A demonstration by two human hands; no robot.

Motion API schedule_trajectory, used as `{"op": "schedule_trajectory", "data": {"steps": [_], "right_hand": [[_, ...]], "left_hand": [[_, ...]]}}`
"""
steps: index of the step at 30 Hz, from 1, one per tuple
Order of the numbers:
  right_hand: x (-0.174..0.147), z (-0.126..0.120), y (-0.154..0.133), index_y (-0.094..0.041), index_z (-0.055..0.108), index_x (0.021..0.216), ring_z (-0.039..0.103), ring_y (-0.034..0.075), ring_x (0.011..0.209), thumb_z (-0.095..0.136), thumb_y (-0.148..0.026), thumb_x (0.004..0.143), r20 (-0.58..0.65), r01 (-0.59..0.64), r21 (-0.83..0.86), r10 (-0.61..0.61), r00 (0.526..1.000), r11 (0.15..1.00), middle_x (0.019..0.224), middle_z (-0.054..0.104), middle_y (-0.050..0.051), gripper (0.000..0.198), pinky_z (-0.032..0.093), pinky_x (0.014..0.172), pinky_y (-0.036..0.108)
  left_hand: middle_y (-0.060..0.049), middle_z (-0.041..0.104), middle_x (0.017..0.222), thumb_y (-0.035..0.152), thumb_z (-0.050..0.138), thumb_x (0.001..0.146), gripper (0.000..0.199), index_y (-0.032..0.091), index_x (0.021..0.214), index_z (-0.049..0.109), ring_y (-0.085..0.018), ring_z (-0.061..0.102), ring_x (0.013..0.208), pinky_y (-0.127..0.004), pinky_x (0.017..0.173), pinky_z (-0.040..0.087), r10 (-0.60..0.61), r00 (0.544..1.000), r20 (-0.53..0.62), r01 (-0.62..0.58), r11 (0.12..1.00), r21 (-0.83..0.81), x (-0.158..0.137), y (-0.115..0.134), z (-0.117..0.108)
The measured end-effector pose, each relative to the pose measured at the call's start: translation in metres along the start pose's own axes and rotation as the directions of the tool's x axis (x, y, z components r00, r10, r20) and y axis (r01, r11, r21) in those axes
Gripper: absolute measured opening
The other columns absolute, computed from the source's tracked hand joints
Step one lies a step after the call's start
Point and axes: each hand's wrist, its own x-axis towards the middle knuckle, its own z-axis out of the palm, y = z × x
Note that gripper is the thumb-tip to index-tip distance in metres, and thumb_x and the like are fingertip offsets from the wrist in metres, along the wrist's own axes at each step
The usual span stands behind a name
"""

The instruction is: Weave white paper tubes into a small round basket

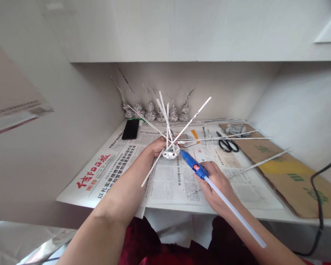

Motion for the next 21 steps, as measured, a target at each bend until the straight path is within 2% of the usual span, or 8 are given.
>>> {"op": "schedule_trajectory", "data": {"steps": [4, 8, 17, 21], "right_hand": [[0.0, 0.002, 0.001, -0.022, 0.048, 0.092, 0.056, 0.02, 0.074, 0.04, -0.034, 0.09, -0.018, 0.002, -0.053, -0.003, 1.0, 0.999, 0.088, 0.051, 0.005, 0.015, 0.043, 0.066, 0.032], [0.0, 0.002, 0.001, -0.022, 0.046, 0.087, 0.055, 0.019, 0.072, 0.04, -0.031, 0.089, 0.016, -0.016, -0.073, 0.018, 1.0, 0.997, 0.087, 0.052, 0.005, 0.011, 0.042, 0.064, 0.031], [-0.003, -0.022, -0.002, -0.022, 0.055, 0.091, 0.057, 0.018, 0.068, 0.043, -0.039, 0.09, 0.135, -0.075, 0.182, 0.05, 0.99, 0.98, 0.074, 0.06, 0.001, 0.02, 0.042, 0.06, 0.028], [-0.01, -0.032, 0.006, -0.025, 0.059, 0.099, 0.061, 0.02, 0.074, 0.044, -0.041, 0.089, 0.15, -0.122, 0.168, 0.097, 0.984, 0.978, 0.079, 0.065, 0.001, 0.024, 0.045, 0.062, 0.03]], "left_hand": [[-0.007, 0.07, 0.066, 0.025, 0.084, 0.049, 0.035, 0.009, 0.072, 0.063, -0.016, 0.063, 0.055, -0.025, 0.054, 0.048, -0.002, 1.0, 0.006, 0.002, 1.0, -0.003, 0.001, -0.001, -0.001], [-0.008, 0.071, 0.069, 0.025, 0.083, 0.052, 0.033, 0.01, 0.073, 0.063, -0.016, 0.064, 0.055, -0.025, 0.054, 0.049, -0.01, 1.0, 0.027, 0.01, 1.0, -0.007, 0.003, -0.004, -0.004], [-0.008, 0.072, 0.07, 0.023, 0.082, 0.052, 0.027, 0.009, 0.068, 0.064, -0.016, 0.065, 0.056, -0.025, 0.057, 0.05, -0.003, 1.0, 0.009, 0.002, 1.0, 0.023, 0.006, -0.006, -0.007], [-0.008, 0.071, 0.069, 0.023, 0.081, 0.053, 0.029, 0.009, 0.072, 0.064, -0.017, 0.065, 0.058, -0.026, 0.057, 0.05, 0.012, 1.0, 0.003, -0.012, 1.0, -0.029, 0.005, -0.004, -0.006]]}}
